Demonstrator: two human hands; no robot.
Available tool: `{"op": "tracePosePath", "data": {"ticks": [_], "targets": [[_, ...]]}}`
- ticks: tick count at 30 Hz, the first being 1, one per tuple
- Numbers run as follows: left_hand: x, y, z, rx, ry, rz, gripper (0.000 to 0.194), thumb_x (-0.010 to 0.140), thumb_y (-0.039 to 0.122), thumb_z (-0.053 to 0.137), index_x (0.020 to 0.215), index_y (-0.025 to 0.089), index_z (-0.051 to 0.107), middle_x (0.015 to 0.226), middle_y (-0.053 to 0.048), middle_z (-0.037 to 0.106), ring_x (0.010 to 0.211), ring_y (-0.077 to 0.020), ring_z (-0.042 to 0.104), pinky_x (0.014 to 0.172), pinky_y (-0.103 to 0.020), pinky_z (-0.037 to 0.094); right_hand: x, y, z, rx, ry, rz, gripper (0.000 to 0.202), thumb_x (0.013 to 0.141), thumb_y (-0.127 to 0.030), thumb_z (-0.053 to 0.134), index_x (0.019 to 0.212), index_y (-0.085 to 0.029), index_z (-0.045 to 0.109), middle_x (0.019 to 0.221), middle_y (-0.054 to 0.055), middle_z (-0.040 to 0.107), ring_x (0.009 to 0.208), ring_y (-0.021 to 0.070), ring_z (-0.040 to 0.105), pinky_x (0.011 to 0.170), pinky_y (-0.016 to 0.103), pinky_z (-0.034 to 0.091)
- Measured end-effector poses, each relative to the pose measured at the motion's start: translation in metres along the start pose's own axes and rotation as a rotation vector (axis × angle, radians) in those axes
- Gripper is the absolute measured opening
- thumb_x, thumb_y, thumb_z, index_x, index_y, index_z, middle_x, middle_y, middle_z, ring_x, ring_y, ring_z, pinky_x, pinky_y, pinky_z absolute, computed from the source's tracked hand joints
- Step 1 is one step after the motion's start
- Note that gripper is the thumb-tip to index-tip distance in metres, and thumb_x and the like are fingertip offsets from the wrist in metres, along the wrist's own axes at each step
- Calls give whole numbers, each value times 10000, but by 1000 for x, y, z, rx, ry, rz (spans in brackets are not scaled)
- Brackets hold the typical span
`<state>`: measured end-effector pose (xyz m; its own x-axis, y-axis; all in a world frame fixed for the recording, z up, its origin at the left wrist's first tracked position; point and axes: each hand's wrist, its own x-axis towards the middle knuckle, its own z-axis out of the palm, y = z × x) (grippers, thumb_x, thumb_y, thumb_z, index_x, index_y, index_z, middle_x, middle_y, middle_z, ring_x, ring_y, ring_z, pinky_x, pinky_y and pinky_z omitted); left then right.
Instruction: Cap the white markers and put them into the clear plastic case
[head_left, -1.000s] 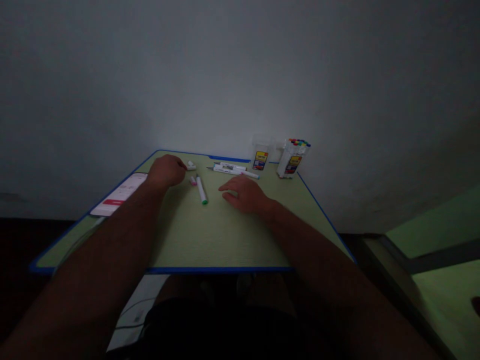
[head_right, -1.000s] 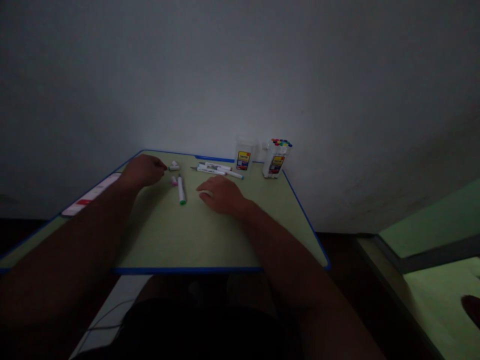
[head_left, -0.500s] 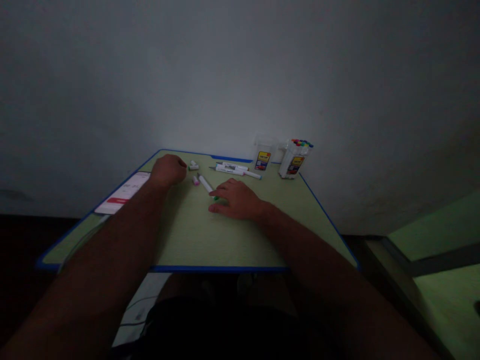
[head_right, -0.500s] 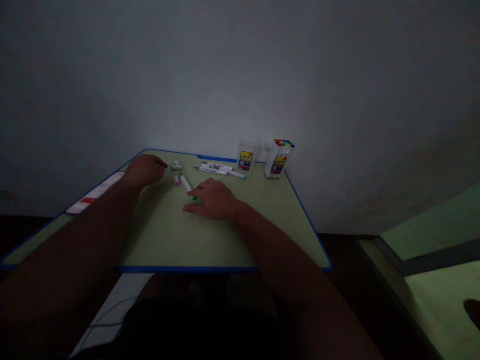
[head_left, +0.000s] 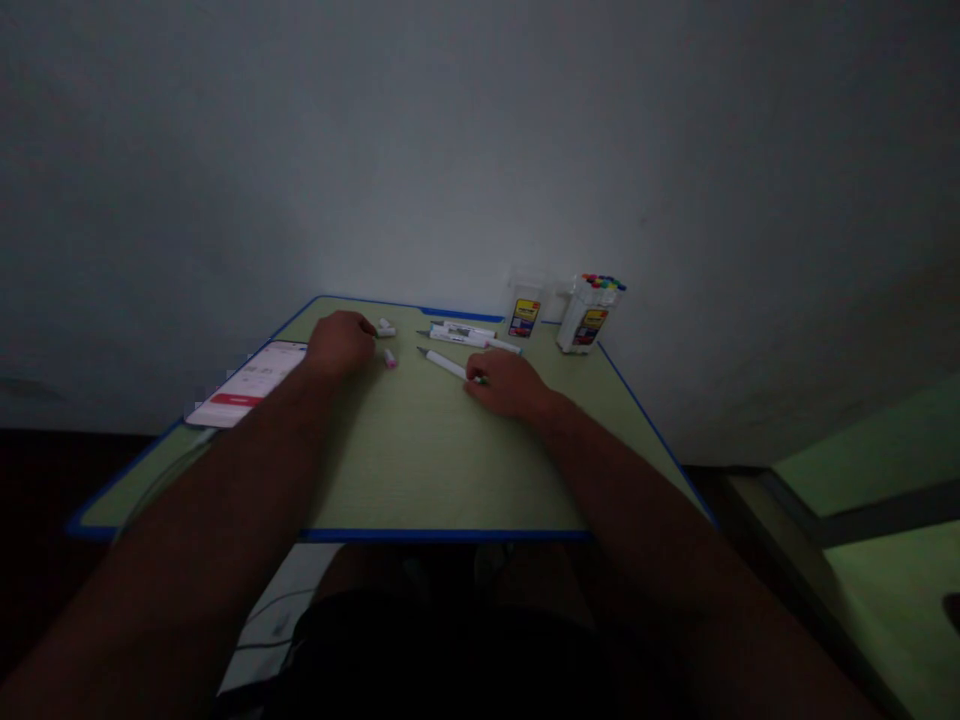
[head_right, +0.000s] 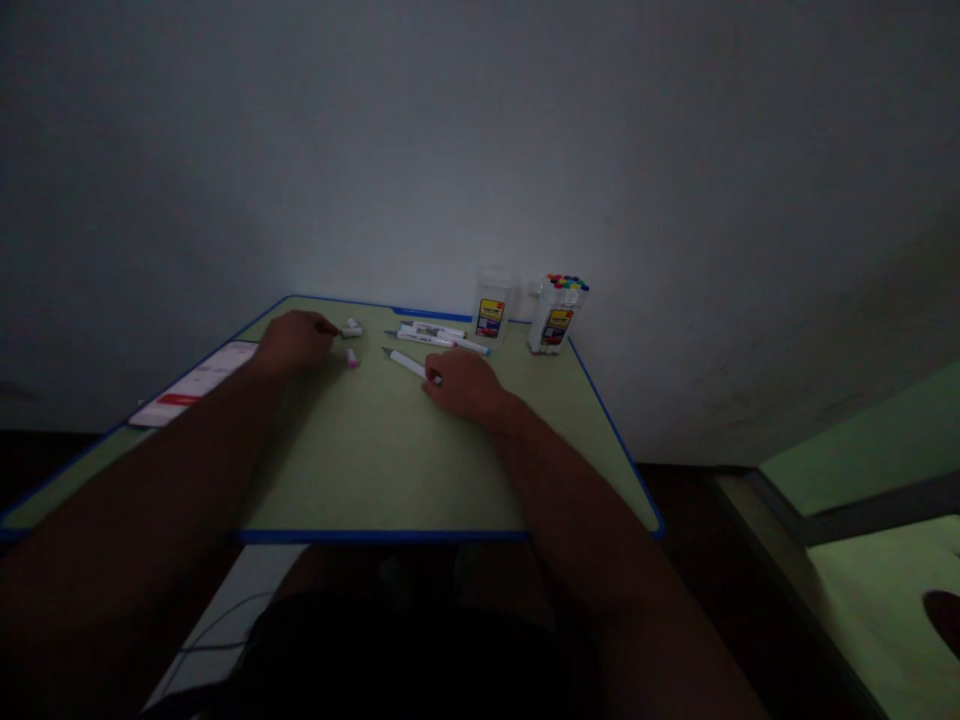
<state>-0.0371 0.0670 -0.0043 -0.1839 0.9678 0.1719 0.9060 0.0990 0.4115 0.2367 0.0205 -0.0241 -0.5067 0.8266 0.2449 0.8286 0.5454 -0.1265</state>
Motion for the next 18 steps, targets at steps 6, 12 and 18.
{"op": "tracePosePath", "data": {"ticks": [6, 12, 18], "targets": [[3, 0, 11, 4, 13, 79, 505, 746, 224, 767, 1245, 146, 753, 1354, -191, 699, 1231, -366, 667, 1020, -419, 522, -1, 11, -4, 121, 87, 181, 172, 856, -285, 723, 998, -191, 700, 979, 63, 751, 844, 197, 637, 738, 313, 442], [4, 7, 13, 108, -143, 148, 601, 757, 175, 772, 1352, 134, 702, 1455, -190, 635, 1330, -384, 602, 1044, -381, 484, 2, 19, 5, 184, 145, 180, 233, 894, -253, 691, 1107, -169, 737, 1051, 78, 770, 913, 190, 672, 841, 323, 486], [4, 5, 13, 85, -133, 123, 663, 744, 193, 825, 1382, 102, 671, 1397, -209, 669, 1261, -381, 638, 987, -397, 493, 1, 18, 9, 187, 116, 87, 280, 918, -275, 683, 1176, -202, 760, 1149, 76, 769, 1000, 197, 687, 953, 351, 501]]}}
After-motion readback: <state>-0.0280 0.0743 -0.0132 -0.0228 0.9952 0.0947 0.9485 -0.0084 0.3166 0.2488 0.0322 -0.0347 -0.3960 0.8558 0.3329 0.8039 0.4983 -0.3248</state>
